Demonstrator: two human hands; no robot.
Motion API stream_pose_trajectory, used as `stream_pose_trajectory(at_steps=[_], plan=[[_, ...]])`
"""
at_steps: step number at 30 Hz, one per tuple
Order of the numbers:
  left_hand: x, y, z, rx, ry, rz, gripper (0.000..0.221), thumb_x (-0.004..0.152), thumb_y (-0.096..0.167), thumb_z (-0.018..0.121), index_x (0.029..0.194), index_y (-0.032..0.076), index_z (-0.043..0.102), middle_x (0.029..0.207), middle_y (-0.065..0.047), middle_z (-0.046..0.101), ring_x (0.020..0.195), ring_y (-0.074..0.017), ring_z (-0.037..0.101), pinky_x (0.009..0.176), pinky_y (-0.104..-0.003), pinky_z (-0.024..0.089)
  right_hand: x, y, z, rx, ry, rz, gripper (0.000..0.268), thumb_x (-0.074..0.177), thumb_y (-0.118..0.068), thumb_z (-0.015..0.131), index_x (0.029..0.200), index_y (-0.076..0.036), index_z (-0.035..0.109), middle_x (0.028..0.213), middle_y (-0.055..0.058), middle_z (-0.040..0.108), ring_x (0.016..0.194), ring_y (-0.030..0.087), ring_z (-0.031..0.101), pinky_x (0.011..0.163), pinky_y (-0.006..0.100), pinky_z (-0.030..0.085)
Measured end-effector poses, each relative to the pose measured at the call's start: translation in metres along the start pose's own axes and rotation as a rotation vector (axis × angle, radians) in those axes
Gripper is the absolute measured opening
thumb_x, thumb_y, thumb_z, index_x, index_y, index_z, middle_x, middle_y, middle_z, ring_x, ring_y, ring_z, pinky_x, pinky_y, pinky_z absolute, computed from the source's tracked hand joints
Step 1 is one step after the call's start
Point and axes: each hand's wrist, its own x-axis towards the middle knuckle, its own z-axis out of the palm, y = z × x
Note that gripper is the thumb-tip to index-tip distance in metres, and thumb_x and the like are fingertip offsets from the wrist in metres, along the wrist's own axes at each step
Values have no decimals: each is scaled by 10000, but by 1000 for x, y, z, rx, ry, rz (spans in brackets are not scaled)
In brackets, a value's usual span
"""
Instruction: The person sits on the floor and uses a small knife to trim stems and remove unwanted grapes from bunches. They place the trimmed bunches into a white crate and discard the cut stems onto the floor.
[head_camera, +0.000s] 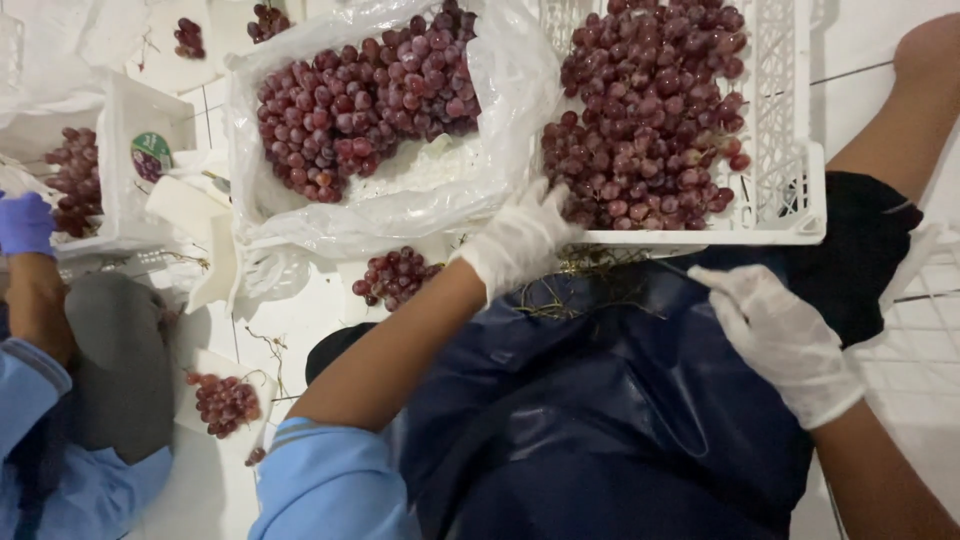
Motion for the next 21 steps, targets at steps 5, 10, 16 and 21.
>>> stream_pose_trajectory(at_steps=[5,10,16,21], plan=[[40,-20,15,-382,245,-146,264,928,197,543,1162,130,647,1018,-59,672,748,-170,666,650,-263,604,45,-35,-12,372,1,139,385,922,-224,506,1278,-96,578,952,85,615,789,204,478,718,330,332],[110,-48,54,-795,830,-46,277,919,350,471,910,130,639,895,-166,700,935,-327,671,913,-399,508,84,-22,10,487,252,-54,392,909,-240,690,1263,-89,615,1127,176,599,1118,301,555,979,410,412],[19,9,-3,-1315,878,127,297,774,313,726,945,72,703,817,-131,733,819,-179,711,779,-311,575,105,-81,-17,625,261,-97,490,783,-246,811,1228,-180,616,1065,16,652,1028,158,614,959,331,463],[33,25,-7,-1550,974,198,337,714,309,792,972,107,712,868,-145,729,856,-220,711,789,-329,578,114,-78,-30,913,119,244,154,840,-198,727,931,-104,645,569,66,567,375,100,489,200,266,413]])
